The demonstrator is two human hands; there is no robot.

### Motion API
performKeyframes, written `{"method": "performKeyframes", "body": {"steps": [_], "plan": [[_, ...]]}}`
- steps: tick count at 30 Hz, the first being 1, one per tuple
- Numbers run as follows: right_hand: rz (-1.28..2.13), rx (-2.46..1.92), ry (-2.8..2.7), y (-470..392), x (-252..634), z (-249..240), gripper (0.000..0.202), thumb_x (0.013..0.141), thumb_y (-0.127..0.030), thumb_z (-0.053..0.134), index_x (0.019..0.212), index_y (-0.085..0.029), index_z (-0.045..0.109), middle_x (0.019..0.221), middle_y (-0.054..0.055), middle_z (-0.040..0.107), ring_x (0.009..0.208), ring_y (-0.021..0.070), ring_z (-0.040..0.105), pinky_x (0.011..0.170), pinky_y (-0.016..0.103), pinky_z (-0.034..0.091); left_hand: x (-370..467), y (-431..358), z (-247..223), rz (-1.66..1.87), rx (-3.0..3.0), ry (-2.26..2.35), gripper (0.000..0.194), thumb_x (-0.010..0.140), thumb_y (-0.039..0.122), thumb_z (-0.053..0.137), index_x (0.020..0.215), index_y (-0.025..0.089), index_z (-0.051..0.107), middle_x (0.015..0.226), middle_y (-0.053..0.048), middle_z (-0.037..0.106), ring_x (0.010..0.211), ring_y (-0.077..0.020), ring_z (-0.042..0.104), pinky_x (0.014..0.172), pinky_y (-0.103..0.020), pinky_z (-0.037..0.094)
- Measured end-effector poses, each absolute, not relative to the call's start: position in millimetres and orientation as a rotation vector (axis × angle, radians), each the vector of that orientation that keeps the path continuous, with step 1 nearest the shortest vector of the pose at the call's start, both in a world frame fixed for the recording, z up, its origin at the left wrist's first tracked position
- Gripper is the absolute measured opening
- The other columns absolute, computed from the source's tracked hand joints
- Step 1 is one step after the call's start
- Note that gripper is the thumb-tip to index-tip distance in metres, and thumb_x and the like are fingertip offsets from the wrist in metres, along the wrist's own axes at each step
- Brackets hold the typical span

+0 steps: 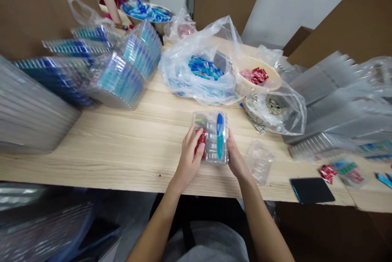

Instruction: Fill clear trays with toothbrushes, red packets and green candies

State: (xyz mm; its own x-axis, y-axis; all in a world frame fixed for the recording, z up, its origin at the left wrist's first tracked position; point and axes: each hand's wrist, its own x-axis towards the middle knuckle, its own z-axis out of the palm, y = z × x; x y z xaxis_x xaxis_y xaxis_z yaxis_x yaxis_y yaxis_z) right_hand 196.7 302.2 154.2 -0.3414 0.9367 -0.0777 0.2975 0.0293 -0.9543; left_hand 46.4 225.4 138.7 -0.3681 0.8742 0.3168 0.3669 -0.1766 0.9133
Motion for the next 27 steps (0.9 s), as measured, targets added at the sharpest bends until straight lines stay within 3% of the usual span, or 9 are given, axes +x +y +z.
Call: {"method": "performKeyframes", "body": {"steps": [4, 7, 10, 15, 21, 25, 27], "plan": [[1.525, -1.296, -1.572, 294, 185, 157, 0.106, 0.074, -0.082, 0.042, 0.153, -0.021, 0.009, 0.161, 0.004, 0.006, 0.149, 0.0214, 0.005, 0.121, 0.044, 0.006, 40, 220, 134, 1.635, 1.040, 1.648, 0.055, 0.093, 0.041, 0.045, 0.144, 0.023, 0.033, 0.158, -0.008, 0.022, 0.146, -0.0210, 0.018, 0.120, -0.038, 0.019], [1.592, -1.276, -1.575, 279, 167, 159, 0.119, 0.067, -0.087, 0.043, 0.153, -0.015, 0.003, 0.161, 0.007, 0.001, 0.149, 0.0227, 0.000, 0.121, 0.043, 0.006, 21, 206, 133, 1.584, 0.960, 1.602, 0.060, 0.090, 0.042, 0.047, 0.144, 0.020, 0.034, 0.154, -0.010, 0.032, 0.142, -0.0218, 0.030, 0.118, -0.038, 0.025], [1.653, -1.180, -1.619, 259, 144, 152, 0.117, 0.069, -0.084, 0.045, 0.153, -0.013, 0.003, 0.161, 0.009, 0.001, 0.149, 0.0229, 0.000, 0.121, 0.042, 0.005, -14, 181, 136, 1.553, 1.002, 1.735, 0.057, 0.088, 0.041, 0.044, 0.140, 0.017, 0.042, 0.144, -0.012, 0.045, 0.134, -0.0224, 0.043, 0.113, -0.039, 0.034], [1.850, -0.956, -1.586, 211, 106, 140, 0.102, 0.076, -0.071, 0.055, 0.152, -0.018, 0.012, 0.160, 0.009, 0.012, 0.148, 0.0228, 0.010, 0.121, 0.041, 0.009, -84, 141, 169, 1.264, 1.141, 2.343, 0.053, 0.080, 0.047, 0.045, 0.115, 0.014, 0.066, 0.117, -0.015, 0.062, 0.117, -0.0288, 0.054, 0.108, -0.047, 0.038], [2.428, -0.936, -0.945, 180, 71, 153, 0.129, 0.065, -0.076, 0.062, 0.148, -0.024, -0.022, 0.154, 0.020, 0.023, 0.135, 0.0295, 0.042, 0.106, 0.048, 0.038, -128, 142, 228, 0.868, 1.259, 2.141, 0.069, 0.082, 0.067, 0.036, 0.122, 0.015, 0.059, 0.126, -0.012, 0.062, 0.118, -0.0284, 0.056, 0.107, -0.038, 0.040], [2.534, -0.981, -0.954, 189, 51, 157, 0.118, 0.073, -0.060, 0.068, 0.149, -0.029, -0.017, 0.153, 0.017, 0.029, 0.131, 0.0274, 0.047, 0.104, 0.049, 0.039, -131, 151, 226, 0.755, 1.325, 2.312, 0.072, 0.077, 0.066, 0.048, 0.125, 0.013, 0.055, 0.135, -0.015, 0.055, 0.127, -0.0313, 0.049, 0.110, -0.040, 0.035], [2.554, -0.981, -1.047, 196, 39, 156, 0.113, 0.079, -0.052, 0.066, 0.147, -0.031, -0.021, 0.154, 0.015, 0.027, 0.127, 0.0251, 0.051, 0.103, 0.049, 0.040, -131, 154, 220, 0.780, 1.231, 2.415, 0.067, 0.079, 0.064, 0.048, 0.124, 0.014, 0.053, 0.132, -0.016, 0.057, 0.123, -0.0308, 0.053, 0.106, -0.041, 0.039]]}}
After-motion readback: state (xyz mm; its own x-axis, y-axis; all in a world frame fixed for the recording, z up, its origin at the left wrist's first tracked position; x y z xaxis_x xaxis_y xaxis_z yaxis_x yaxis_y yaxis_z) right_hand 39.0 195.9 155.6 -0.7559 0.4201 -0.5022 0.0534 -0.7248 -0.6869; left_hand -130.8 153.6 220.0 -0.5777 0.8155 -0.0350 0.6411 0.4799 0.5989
